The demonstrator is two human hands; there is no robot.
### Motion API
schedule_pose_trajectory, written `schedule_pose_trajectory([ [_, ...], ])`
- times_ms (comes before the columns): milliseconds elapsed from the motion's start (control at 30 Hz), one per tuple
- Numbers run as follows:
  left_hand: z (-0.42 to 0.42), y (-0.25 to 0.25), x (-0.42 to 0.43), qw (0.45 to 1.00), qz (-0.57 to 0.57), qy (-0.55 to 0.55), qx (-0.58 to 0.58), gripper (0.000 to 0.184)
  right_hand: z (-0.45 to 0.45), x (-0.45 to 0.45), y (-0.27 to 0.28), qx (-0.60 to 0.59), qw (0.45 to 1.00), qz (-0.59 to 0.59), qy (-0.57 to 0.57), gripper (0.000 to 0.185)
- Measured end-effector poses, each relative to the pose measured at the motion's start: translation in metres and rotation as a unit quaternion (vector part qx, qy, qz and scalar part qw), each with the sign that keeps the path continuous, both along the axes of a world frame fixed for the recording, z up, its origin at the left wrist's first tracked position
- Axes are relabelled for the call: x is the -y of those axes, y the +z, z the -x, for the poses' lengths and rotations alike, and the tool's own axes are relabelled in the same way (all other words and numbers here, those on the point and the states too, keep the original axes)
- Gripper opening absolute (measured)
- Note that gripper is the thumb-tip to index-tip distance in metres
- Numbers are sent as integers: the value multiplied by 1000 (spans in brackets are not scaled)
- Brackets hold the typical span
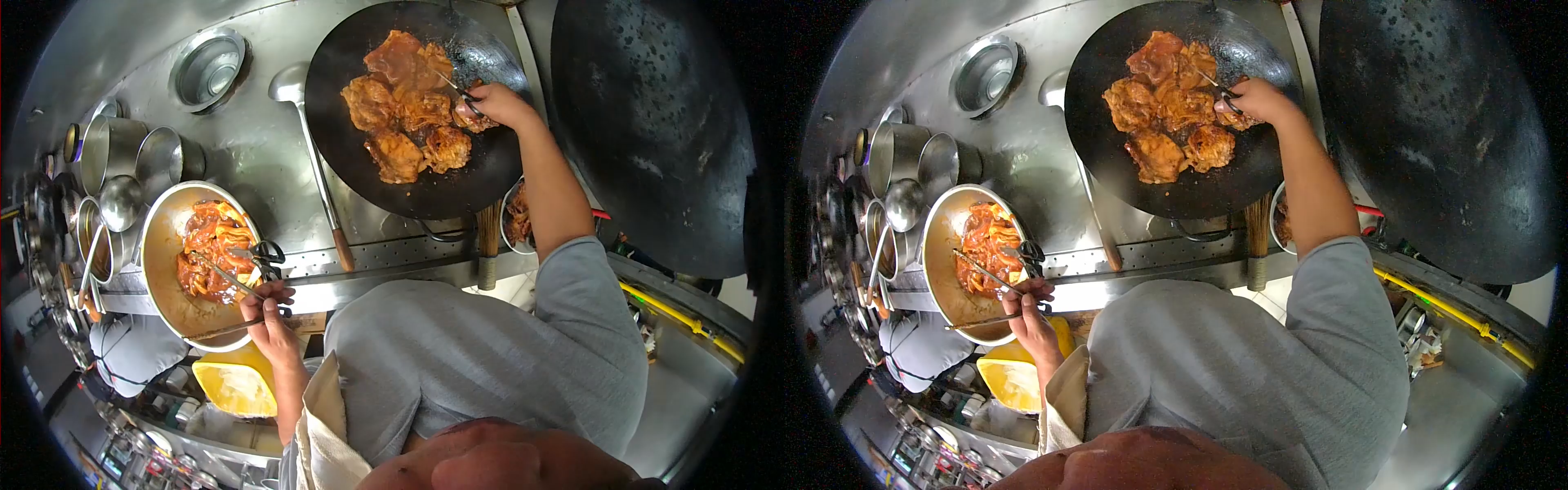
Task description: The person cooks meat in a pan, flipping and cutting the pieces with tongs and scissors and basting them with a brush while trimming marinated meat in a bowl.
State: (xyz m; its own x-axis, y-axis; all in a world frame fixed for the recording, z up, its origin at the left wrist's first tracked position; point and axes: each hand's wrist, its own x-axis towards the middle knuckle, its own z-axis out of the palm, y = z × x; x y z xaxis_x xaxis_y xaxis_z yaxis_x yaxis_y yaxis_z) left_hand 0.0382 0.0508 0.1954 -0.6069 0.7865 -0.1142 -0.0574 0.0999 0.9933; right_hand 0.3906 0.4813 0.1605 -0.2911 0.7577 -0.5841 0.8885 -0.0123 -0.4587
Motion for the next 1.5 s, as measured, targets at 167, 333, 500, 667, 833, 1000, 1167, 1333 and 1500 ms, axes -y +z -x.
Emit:
schedule_pose_trajectory([
  [167, -1, -1, -1, 1000, 1, -7, 14, 14, 1, 4, 3, -82, 988, 62, -113, 58],
  [333, -3, 1, -3, 1000, -3, -3, 8, 14, -14, 1, -8, -87, 995, -32, -27, 55],
  [500, -5, 3, -6, 1000, 6, -6, 8, 14, -19, 4, 1, 24, 1000, -17, -10, 54],
  [667, -6, 1, -5, 1000, 3, -10, 1, 14, -26, 3, 2, 150, 986, -53, 56, 66],
  [833, -6, 0, -5, 1000, -6, -7, 11, 15, -16, 16, 30, 178, 981, -58, 46, 70],
  [1000, -6, 5, -7, 1000, 7, -10, 6, 14, -1, 16, 26, 79, 997, 9, 13, 54],
  [1167, -3, 6, -5, 1000, 15, -4, -4, 14, -2, 3, 5, 41, 997, 63, -28, 50],
  [1333, -2, 3, -4, 1000, 7, -6, -8, 15, 2, 9, 11, 7, 992, 92, -85, 66],
  [1500, -2, 3, -6, 1000, 4, -10, -1, 15, -3, 3, -5, -80, 981, 128, -123, 59],
])
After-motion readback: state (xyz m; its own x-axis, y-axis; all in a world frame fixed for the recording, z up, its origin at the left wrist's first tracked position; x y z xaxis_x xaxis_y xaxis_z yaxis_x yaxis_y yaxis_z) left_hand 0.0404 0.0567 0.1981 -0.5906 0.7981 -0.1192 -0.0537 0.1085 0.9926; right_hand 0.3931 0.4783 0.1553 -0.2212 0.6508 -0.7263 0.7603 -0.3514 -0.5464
